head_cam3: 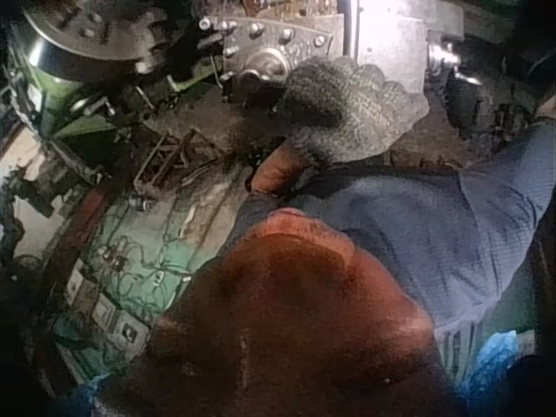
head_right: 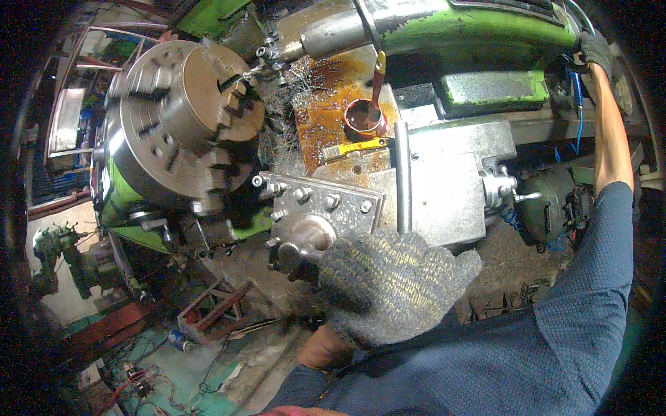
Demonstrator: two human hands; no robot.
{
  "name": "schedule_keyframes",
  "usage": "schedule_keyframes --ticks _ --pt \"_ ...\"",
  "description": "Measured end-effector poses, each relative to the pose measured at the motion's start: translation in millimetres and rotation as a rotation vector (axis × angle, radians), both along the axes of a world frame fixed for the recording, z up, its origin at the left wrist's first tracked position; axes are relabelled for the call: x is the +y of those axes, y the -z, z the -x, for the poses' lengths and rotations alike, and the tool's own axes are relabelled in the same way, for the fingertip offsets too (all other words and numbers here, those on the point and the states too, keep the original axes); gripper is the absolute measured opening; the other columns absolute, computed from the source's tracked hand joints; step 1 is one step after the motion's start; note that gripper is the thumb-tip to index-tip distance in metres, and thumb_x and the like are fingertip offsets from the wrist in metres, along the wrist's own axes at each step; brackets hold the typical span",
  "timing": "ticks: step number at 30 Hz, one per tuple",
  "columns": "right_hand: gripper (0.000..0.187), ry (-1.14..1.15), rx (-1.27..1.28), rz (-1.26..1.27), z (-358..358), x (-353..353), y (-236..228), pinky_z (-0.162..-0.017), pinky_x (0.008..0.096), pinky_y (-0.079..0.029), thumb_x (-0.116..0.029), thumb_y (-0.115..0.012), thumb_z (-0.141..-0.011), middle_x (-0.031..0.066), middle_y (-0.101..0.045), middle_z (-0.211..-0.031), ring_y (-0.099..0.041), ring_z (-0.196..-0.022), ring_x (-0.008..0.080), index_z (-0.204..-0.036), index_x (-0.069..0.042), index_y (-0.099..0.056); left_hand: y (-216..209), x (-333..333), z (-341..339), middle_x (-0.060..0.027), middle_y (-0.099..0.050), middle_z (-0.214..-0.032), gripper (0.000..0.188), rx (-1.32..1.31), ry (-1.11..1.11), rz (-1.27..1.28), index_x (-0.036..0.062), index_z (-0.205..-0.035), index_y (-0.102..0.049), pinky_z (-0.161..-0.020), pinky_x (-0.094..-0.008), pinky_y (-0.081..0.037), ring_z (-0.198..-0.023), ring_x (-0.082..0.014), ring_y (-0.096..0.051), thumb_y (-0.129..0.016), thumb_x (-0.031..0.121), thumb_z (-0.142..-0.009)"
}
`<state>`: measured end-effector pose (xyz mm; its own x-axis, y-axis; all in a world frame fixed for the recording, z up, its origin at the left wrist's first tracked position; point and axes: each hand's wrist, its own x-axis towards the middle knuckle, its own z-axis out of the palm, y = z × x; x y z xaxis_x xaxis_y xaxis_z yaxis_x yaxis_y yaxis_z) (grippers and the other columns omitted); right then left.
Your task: The person operates a green metal lathe, using gloved hands to manipulate the tool post and control levers while a cylindrical metal workpiece rotates. The operator repeatedly adjusts the tool position and engages the cutting process, generating metal shavings.
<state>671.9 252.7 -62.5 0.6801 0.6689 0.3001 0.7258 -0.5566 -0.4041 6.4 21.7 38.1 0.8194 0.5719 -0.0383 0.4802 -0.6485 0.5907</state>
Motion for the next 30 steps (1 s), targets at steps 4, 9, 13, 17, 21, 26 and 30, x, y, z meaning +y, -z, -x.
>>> schedule_keyframes --ticks 4,9,13,17,21,26,30 --pt "0.043 -0.005 -0.028 -0.027 -6.4 -9.3 -2.6 -0.065 0.0407 -0.052 -0.038 -0.059 -0.083 0.0169 -0.071 -0.087 -0.068 -0.073 0.0269 -0.113 -0.009 -0.071 -0.4 5.2 -0.2 -0.0072 -0.063 -0.076 0.027 -0.016 0.052 -0.078 0.0179 -0.114 -0.068 -0.058 -0.0541 -0.045 -0.069 -0.0296 -0.063 -0.058 0.027 -0.090" --pt "0.043 0.051 0.085 -0.029 9.5 -6.7 -3.3 -0.062 0.0410 -0.053 -0.038 -0.059 -0.083 0.0180 -0.070 -0.085 -0.068 -0.070 0.0274 -0.112 -0.008 -0.070 9.6 0.4 3.2 -0.0120 -0.065 -0.095 0.034 -0.077 0.035 0.004 0.0133 -0.121 -0.064 -0.073 -0.0532 -0.047 -0.086 -0.0324 -0.063 -0.058 0.025 -0.089" --pt "0.043 0.030 0.050 -0.049 21.3 -1.6 1.8 -0.062 0.0411 -0.053 -0.038 -0.059 -0.084 0.0178 -0.069 -0.084 -0.068 -0.070 0.0273 -0.111 -0.007 -0.070 10.5 -2.8 2.4 -0.0150 -0.066 -0.105 0.038 -0.043 0.022 0.034 0.0114 -0.124 -0.062 -0.083 -0.0529 -0.048 -0.097 -0.0339 -0.063 -0.057 0.024 -0.088" --pt "0.036 -0.009 -0.206 -0.053 -4.6 -12.6 -5.0 -0.061 0.0416 -0.053 -0.034 -0.060 -0.082 0.0163 -0.068 -0.081 -0.067 -0.068 0.0246 -0.101 -0.005 -0.069 9.5 -3.0 3.7 -0.0153 -0.065 -0.106 0.038 -0.036 0.052 0.041 0.0118 -0.124 -0.062 -0.083 -0.0535 -0.048 -0.097 -0.0342 -0.063 -0.057 0.024 -0.089" --pt "0.038 -0.037 0.028 -0.124 25.3 1.8 -0.6 -0.060 0.0415 -0.053 -0.038 -0.062 -0.081 0.0150 -0.068 -0.077 -0.066 -0.066 0.0249 -0.097 -0.005 -0.070 7.9 -2.1 4.2 -0.0143 -0.065 -0.104 0.037 -0.029 0.021 0.037 0.0121 -0.123 -0.062 -0.081 -0.0541 -0.049 -0.095 -0.0341 -0.064 -0.057 0.024 -0.089" --pt "0.041 -0.024 0.005 -0.137 4.7 -9.6 1.7 -0.060 0.0418 -0.053 -0.039 -0.064 -0.078 0.0160 -0.068 -0.076 -0.067 -0.065 0.0262 -0.099 -0.004 -0.071 11.6 -0.1 5.1 -0.0132 -0.066 -0.102 0.036 -0.072 0.058 -0.033 0.0126 -0.122 -0.062 -0.079 -0.0534 -0.050 -0.094 -0.0339 -0.065 -0.057 0.025 -0.089" --pt "0.042 0.008 -0.125 -0.107 -19.4 -9.2 2.5 -0.060 0.0425 -0.053 -0.036 -0.065 -0.076 0.0150 -0.068 -0.076 -0.066 -0.064 0.0263 -0.101 -0.003 -0.072 -4.0 10.3 0.6 -0.0131 -0.067 -0.101 0.034 0.070 0.124 0.055 0.0128 -0.119 -0.063 -0.077 -0.0527 -0.051 -0.092 -0.0340 -0.066 -0.059 0.025 -0.087"
